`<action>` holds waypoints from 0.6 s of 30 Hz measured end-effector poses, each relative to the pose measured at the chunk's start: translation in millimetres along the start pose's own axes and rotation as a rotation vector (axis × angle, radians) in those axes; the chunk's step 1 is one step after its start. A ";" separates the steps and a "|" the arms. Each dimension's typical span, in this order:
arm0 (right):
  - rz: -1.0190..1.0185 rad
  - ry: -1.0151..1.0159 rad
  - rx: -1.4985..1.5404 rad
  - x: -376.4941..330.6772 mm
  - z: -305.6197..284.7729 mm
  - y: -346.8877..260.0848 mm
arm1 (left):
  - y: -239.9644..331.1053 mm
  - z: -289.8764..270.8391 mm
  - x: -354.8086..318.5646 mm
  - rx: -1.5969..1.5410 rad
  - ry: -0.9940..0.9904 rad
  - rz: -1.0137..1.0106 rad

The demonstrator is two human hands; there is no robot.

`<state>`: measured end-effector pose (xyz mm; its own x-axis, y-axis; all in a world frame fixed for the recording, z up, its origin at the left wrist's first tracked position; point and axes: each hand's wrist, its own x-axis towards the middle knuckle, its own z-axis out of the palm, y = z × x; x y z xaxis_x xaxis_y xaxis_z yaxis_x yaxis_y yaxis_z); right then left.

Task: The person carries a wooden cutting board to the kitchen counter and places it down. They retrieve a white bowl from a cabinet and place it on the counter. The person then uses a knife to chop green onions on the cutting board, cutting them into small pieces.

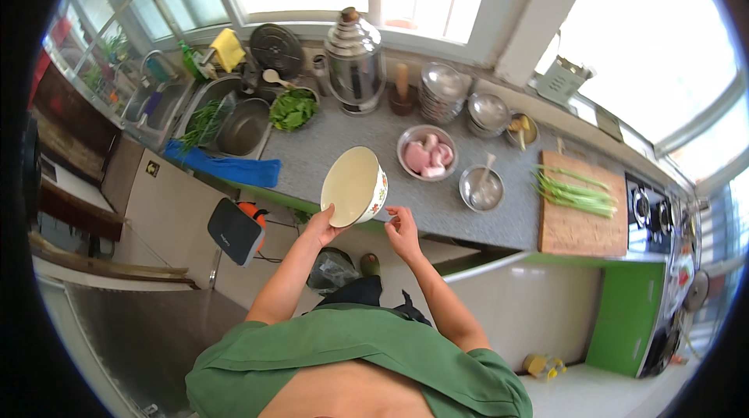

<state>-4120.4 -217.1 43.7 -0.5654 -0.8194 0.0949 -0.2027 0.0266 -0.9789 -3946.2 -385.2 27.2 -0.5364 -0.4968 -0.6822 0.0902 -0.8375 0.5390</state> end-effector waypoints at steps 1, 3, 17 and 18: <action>-0.025 -0.049 -0.007 20.5 14.3 -10.6 | 21.0 -3.1 0.8 -0.019 0.012 0.024; -0.051 -0.120 -0.008 57.9 40.3 -26.5 | 64.5 -11.6 6.6 -0.050 0.057 0.083; -0.064 -0.366 -0.119 159.1 117.9 -61.0 | 287.7 -120.7 98.7 -1.385 -0.560 -0.123; -0.071 -0.360 -0.133 159.5 112.2 -58.5 | 291.3 -121.1 102.5 -1.387 -0.584 -0.146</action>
<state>-4109.0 -413.7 95.7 -0.2339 -0.9698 0.0686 -0.3470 0.0173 -0.9377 -3873.3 -707.7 54.4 -0.8283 -0.5149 -0.2207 0.5264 -0.5805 -0.6212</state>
